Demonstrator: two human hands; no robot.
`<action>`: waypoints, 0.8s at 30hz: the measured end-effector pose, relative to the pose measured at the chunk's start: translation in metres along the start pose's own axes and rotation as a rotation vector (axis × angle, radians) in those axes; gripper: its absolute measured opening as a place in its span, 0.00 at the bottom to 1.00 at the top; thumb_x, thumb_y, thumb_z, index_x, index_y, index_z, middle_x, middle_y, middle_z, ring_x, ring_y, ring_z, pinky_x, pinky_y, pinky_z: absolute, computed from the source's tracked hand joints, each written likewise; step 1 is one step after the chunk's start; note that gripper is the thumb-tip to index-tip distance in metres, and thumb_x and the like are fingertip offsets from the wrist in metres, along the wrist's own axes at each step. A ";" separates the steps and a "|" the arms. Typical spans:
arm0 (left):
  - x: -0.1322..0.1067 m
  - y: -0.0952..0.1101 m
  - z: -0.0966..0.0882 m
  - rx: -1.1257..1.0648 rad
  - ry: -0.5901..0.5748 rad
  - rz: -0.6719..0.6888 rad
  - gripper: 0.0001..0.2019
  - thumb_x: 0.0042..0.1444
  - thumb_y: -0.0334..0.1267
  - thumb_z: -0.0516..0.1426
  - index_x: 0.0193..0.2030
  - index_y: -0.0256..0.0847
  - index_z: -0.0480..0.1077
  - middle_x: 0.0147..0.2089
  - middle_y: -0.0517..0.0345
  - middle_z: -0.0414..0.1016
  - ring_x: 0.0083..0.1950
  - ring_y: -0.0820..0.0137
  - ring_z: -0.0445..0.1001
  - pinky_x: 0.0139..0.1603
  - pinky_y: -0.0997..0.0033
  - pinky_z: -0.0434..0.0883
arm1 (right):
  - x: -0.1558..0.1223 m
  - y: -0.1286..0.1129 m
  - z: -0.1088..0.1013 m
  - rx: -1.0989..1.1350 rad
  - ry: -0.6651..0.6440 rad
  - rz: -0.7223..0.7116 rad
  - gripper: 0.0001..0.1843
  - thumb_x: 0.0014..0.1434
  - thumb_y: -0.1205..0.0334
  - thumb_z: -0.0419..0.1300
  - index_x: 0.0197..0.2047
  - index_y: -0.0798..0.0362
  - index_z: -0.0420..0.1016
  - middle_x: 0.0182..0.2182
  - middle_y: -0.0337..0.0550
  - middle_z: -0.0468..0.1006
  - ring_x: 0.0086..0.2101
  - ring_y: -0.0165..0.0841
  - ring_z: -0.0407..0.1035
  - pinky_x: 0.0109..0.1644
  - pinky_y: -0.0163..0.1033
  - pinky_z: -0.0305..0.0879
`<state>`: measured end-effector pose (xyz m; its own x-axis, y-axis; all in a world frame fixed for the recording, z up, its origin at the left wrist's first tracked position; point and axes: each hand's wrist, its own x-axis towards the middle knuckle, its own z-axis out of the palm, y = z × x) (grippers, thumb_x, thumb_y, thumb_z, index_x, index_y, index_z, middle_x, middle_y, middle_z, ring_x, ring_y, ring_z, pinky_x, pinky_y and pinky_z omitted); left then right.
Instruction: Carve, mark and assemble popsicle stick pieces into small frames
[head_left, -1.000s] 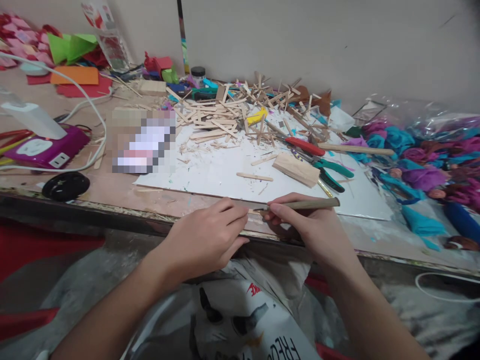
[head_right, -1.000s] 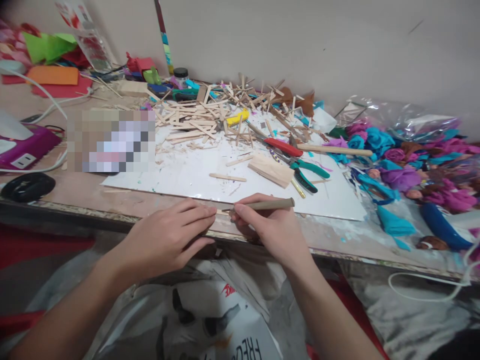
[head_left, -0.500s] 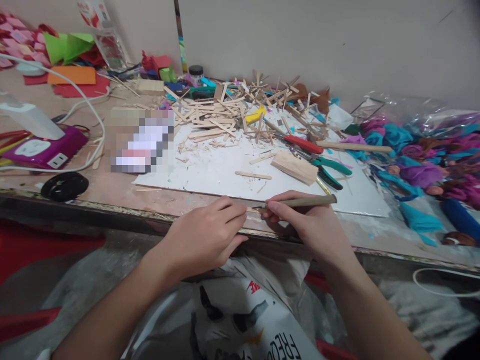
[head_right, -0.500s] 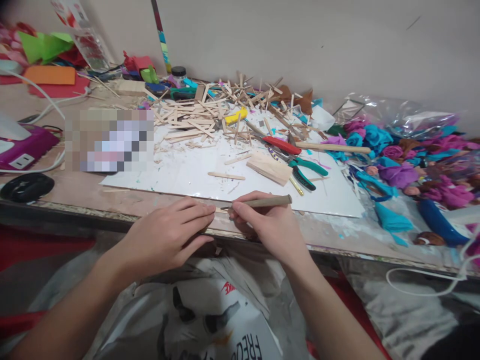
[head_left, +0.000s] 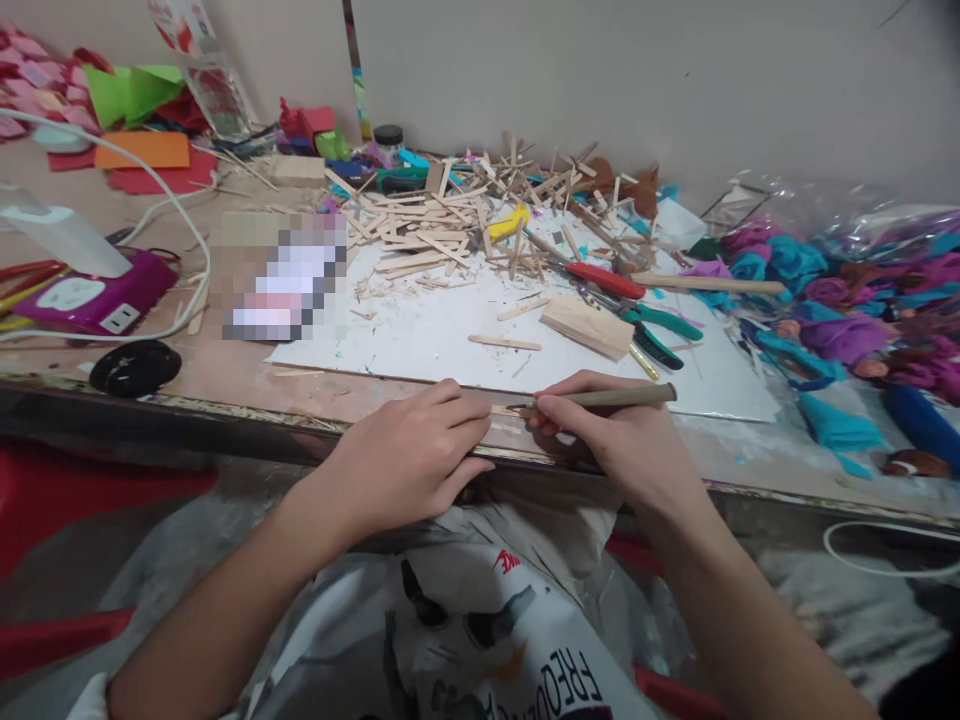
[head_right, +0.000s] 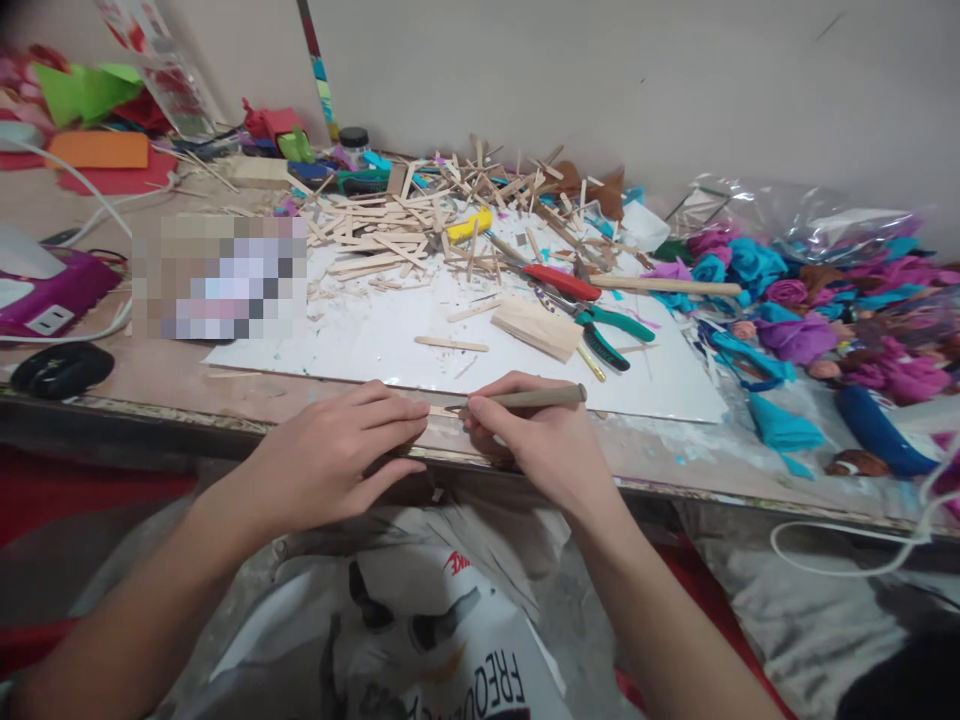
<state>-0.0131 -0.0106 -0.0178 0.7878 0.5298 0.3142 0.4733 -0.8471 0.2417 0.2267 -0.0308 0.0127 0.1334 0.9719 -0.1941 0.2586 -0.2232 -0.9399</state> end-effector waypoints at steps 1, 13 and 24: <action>0.000 0.000 0.000 -0.001 0.002 0.000 0.14 0.73 0.41 0.56 0.54 0.34 0.77 0.59 0.47 0.80 0.59 0.57 0.74 0.59 0.53 0.77 | 0.000 0.001 0.000 0.007 0.000 0.000 0.13 0.54 0.51 0.76 0.29 0.51 0.82 0.26 0.47 0.83 0.25 0.34 0.74 0.25 0.35 0.67; -0.004 0.001 0.006 0.049 0.047 0.018 0.14 0.73 0.41 0.57 0.57 0.33 0.75 0.60 0.48 0.79 0.59 0.57 0.74 0.58 0.55 0.77 | 0.000 0.010 -0.009 0.123 0.010 -0.005 0.13 0.56 0.50 0.76 0.34 0.50 0.83 0.30 0.45 0.85 0.33 0.36 0.79 0.36 0.37 0.77; -0.005 -0.002 -0.001 -0.030 0.023 0.083 0.19 0.71 0.47 0.59 0.60 0.34 0.73 0.63 0.49 0.76 0.64 0.58 0.73 0.64 0.55 0.75 | -0.015 0.004 0.001 -0.266 0.051 -0.281 0.05 0.61 0.55 0.72 0.39 0.46 0.86 0.31 0.40 0.86 0.30 0.33 0.77 0.37 0.37 0.73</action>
